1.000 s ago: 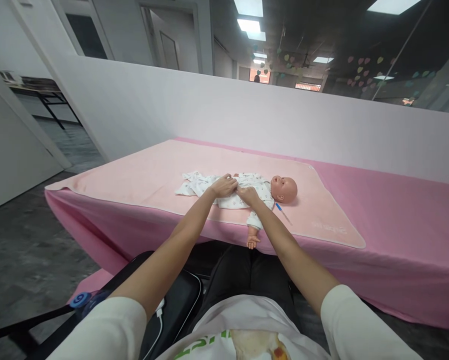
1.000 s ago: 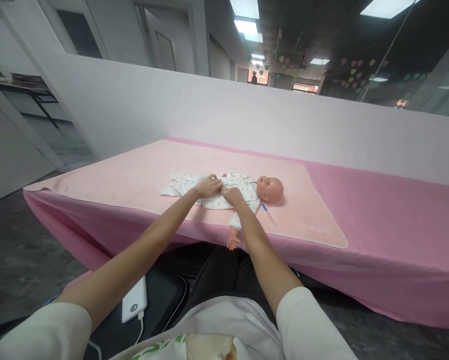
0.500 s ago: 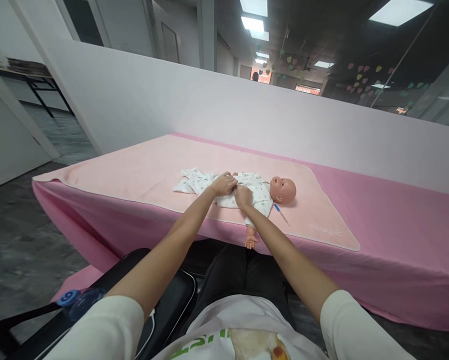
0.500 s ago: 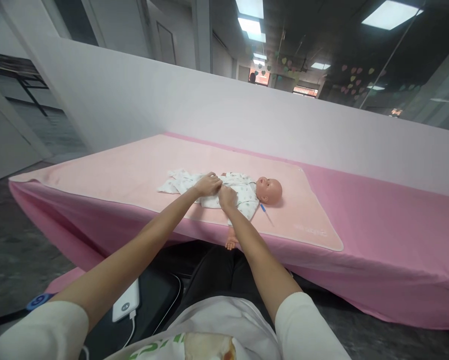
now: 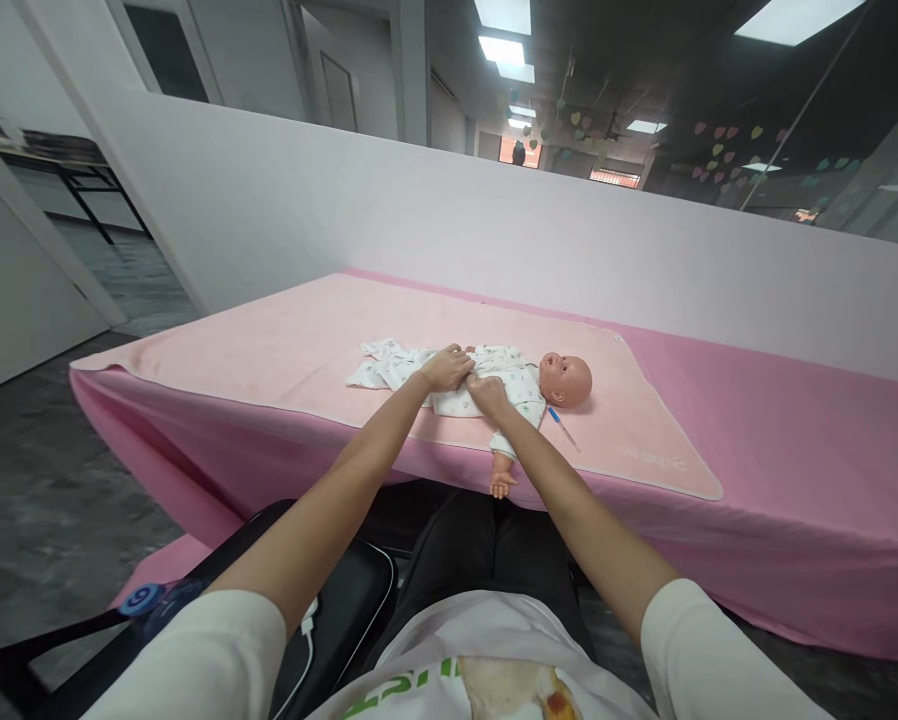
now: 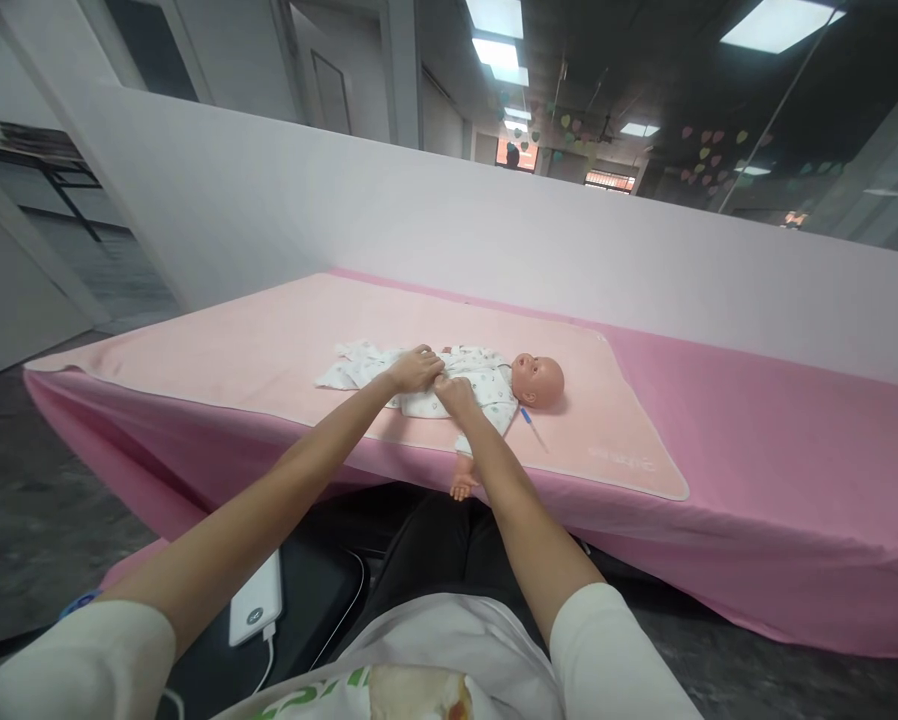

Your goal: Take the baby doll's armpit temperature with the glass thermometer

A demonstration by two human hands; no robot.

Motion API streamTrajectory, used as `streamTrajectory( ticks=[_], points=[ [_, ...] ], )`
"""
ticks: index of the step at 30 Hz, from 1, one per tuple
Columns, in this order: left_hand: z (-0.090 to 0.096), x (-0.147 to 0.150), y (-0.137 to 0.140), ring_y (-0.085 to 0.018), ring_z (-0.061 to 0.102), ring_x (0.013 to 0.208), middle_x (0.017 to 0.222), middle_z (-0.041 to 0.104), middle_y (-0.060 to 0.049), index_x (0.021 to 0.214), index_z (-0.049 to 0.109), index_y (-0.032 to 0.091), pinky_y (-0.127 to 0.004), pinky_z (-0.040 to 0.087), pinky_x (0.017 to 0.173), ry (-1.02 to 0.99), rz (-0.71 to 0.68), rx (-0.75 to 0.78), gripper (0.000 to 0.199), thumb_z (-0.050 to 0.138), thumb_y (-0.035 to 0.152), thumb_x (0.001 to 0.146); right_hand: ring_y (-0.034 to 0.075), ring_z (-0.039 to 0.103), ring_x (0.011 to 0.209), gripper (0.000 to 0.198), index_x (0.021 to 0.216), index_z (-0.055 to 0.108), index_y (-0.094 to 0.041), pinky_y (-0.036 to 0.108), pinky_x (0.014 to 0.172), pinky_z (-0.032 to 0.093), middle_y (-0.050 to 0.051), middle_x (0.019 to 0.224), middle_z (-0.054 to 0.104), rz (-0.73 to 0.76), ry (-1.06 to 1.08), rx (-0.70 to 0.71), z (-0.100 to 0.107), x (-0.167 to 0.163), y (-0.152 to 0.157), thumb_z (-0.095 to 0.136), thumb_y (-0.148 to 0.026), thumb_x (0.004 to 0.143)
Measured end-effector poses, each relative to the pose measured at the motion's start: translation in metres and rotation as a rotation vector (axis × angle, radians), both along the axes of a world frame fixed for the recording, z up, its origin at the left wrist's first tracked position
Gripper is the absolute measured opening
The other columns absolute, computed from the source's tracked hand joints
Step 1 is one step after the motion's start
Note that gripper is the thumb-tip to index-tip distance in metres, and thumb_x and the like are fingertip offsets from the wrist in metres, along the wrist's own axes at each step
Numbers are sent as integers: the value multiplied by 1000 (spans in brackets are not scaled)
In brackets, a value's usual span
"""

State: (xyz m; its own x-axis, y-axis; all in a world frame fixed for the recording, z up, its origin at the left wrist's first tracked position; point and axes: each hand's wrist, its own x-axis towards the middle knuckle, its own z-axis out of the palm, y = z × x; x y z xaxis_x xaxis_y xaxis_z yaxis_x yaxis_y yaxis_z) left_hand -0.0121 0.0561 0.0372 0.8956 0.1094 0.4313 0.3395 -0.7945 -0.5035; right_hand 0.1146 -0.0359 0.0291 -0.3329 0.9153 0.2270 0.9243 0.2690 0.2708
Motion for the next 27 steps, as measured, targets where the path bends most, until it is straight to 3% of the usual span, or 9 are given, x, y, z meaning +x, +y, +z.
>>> streamTrajectory(
  ticks=[5, 9, 15, 21, 27],
  points=[
    [0, 0, -1, -18, 54, 63, 65, 59, -7, 68, 52, 15, -35, 36, 74, -4, 11, 19, 9, 45, 14, 74, 19, 64, 76, 30, 91, 57, -6, 28, 64, 44, 17, 80, 67, 136, -23, -22, 5, 9, 7, 30, 1, 82],
    [0, 0, -2, -17, 52, 60, 64, 58, -6, 67, 51, 15, -35, 36, 74, -24, 32, 9, 9, 44, 12, 73, 18, 62, 72, 28, 89, 57, -6, 27, 63, 43, 16, 77, 66, 156, 0, -16, 6, 13, 13, 31, -1, 82],
    [-3, -1, -5, -17, 52, 61, 66, 58, -7, 69, 51, 15, -34, 36, 71, -68, 90, -25, 10, 44, 10, 72, 18, 62, 70, 30, 99, 56, -10, 25, 61, 40, 13, 80, 67, 10, 116, 59, -5, 8, 11, 30, -5, 84],
    [-3, -1, -9, -17, 51, 61, 65, 57, -6, 70, 51, 15, -34, 35, 69, -76, 81, -24, 11, 42, 12, 75, 18, 63, 70, 34, 98, 56, -14, 23, 59, 39, 12, 80, 67, -162, 266, 126, -14, -1, 11, 24, -22, 92],
    [4, -4, -5, -17, 51, 58, 62, 56, -6, 73, 50, 15, -34, 35, 66, -12, 82, -30, 12, 40, 15, 78, 18, 63, 69, 36, 113, 48, -14, 23, 58, 38, 10, 77, 67, -238, 362, 160, -15, -3, 11, 26, -35, 93]
  ],
)
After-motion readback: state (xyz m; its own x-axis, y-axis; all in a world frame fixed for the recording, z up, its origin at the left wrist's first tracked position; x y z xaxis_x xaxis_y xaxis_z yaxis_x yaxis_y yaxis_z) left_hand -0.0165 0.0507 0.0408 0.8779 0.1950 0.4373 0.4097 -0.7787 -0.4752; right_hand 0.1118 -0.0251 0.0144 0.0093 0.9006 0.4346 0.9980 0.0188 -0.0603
